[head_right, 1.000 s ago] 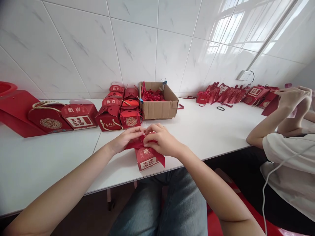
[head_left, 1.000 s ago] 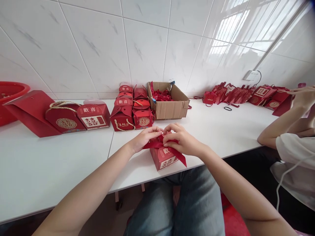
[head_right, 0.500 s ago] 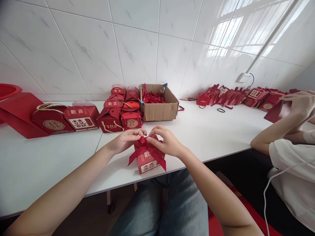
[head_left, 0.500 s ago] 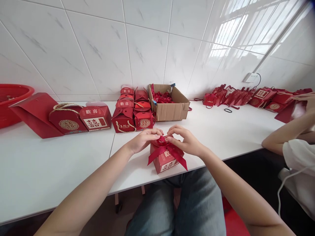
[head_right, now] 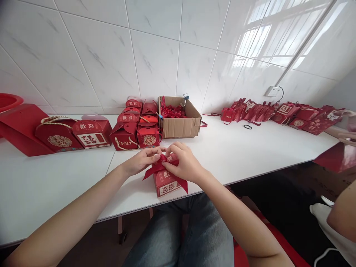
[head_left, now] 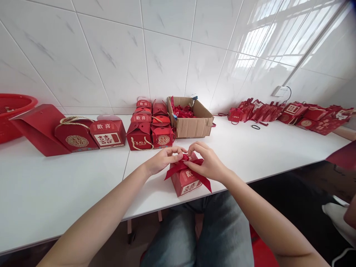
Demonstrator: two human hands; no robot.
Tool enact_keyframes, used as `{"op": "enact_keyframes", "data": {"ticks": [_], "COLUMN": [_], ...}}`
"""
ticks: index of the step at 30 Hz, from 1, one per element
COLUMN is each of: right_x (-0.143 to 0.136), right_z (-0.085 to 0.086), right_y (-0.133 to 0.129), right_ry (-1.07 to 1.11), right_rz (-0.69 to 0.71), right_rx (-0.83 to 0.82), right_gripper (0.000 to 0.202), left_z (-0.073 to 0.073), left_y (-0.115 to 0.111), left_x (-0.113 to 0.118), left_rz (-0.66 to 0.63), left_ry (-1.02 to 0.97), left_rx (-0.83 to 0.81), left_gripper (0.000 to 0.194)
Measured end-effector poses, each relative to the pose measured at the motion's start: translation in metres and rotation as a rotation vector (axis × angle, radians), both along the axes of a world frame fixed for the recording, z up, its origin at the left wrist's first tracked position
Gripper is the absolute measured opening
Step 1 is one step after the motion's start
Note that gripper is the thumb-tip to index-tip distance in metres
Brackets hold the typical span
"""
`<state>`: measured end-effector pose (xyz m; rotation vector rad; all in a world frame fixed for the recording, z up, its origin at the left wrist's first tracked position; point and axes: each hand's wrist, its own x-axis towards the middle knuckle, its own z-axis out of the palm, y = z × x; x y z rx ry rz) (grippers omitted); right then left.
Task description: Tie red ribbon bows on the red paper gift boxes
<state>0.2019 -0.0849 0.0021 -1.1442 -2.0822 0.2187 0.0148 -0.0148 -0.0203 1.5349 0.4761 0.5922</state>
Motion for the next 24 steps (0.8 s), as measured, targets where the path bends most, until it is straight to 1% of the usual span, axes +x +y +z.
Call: {"op": "enact_keyframes", "data": {"ticks": [4, 7, 9, 12, 14, 16, 20, 22, 24], "right_x": [-0.001, 0.005, 0.014, 0.031, 0.038, 0.041, 0.039, 0.038, 0.039], "right_z": [-0.001, 0.001, 0.004, 0.006, 0.005, 0.004, 0.003, 0.003, 0.004], "right_y": [-0.001, -0.003, -0.003, -0.002, -0.002, -0.002, -0.003, -0.004, -0.003], "right_ry": [-0.036, -0.031, -0.008, 0.001, -0.014, -0.011, 0.061, 0.071, 0.037], "right_rz": [-0.005, 0.007, 0.007, -0.054, -0.083, -0.08, -0.09, -0.097, -0.086], "right_rx": [-0.026, -0.056, -0.11, -0.244, -0.332, -0.384, -0.377, -0.394, -0.441], "right_gripper": [0.012, 0.016, 0.024, 0.032, 0.036, 0.036, 0.03, 0.032, 0.035], "left_z": [0.001, 0.0, -0.001, 0.001, 0.002, 0.004, 0.005, 0.006, 0.007], "left_y": [-0.002, 0.0, 0.001, 0.003, 0.002, 0.001, -0.001, -0.002, -0.003], "left_x": [0.001, 0.001, 0.0, -0.003, -0.004, -0.004, -0.004, -0.003, -0.003], "left_rz": [-0.01, -0.03, -0.035, -0.034, -0.011, 0.022, 0.049, 0.068, 0.077], "left_ry": [0.01, 0.018, 0.014, 0.004, 0.014, 0.041, 0.066, 0.062, 0.065], "left_rx": [0.005, -0.021, -0.061, -0.097, -0.082, -0.058, -0.016, 0.019, 0.047], "left_gripper": [0.032, 0.033, 0.033, 0.038, 0.042, 0.043, 0.04, 0.039, 0.041]}}
